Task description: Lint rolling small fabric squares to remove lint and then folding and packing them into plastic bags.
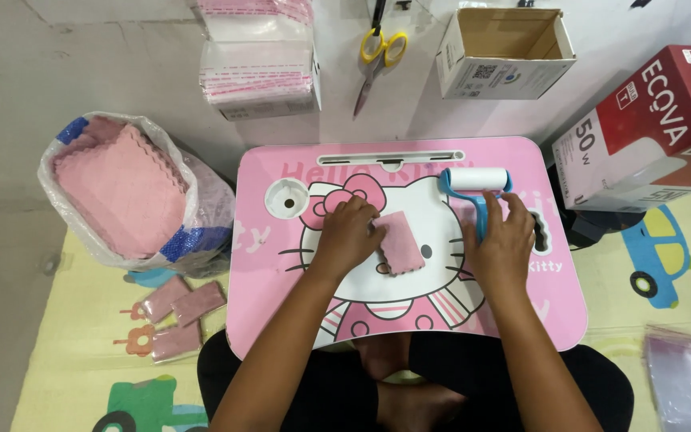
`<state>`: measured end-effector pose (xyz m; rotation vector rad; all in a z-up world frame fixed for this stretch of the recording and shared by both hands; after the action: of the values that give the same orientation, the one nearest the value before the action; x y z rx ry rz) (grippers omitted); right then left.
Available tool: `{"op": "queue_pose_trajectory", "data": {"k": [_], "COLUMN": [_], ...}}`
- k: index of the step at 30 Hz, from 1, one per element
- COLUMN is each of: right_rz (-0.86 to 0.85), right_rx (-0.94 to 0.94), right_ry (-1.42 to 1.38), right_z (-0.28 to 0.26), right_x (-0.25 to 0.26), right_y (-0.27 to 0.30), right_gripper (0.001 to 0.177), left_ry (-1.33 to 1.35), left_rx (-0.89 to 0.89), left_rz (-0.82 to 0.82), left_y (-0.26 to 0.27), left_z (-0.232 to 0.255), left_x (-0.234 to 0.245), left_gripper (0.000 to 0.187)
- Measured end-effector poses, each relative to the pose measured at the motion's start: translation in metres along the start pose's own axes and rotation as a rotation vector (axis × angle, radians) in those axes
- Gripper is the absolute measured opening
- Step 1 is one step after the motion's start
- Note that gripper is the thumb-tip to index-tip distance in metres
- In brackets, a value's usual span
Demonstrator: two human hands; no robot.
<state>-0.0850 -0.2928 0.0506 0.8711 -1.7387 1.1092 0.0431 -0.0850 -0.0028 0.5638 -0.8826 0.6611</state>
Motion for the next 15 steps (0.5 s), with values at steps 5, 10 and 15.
{"op": "queue_pose_trajectory", "data": {"k": [5,10,15], "right_rz": [-0.128,-0.453,-0.661], "right_rx": [0.254,0.193,0.066], "right_ry": [-0.21,-0.32,-0.492], "right_z": [-0.035,-0.056,-0.07], "right_x": [-0.044,-0.077,-0.068], "right_y": [-0.004,-0.019,-0.021], "right_gripper": [0.046,0.057,0.06], "left_ry": [0.036,0.056,0.074], "left_rx": [-0.013,-0.029,-0.065], "left_rz": [-0.001,-0.045,-0.081], "left_y": [-0.003,0.007,0.019], "left_z": [-0.002,0.006,0.017], "left_x": [-0.007,-0.001,0.01], "left_gripper": [0.027,0.034,0.036]}}
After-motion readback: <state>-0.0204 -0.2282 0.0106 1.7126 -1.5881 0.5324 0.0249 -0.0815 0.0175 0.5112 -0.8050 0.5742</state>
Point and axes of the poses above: each hand's wrist, its own y-axis away from the middle knuckle, its own x-axis out of the back of the hand, z = x × y, the point moved 7 cm from there along -y, towards the middle knuckle, and after that the axes turned 10 degrees about -z, right-handed, at the moved point
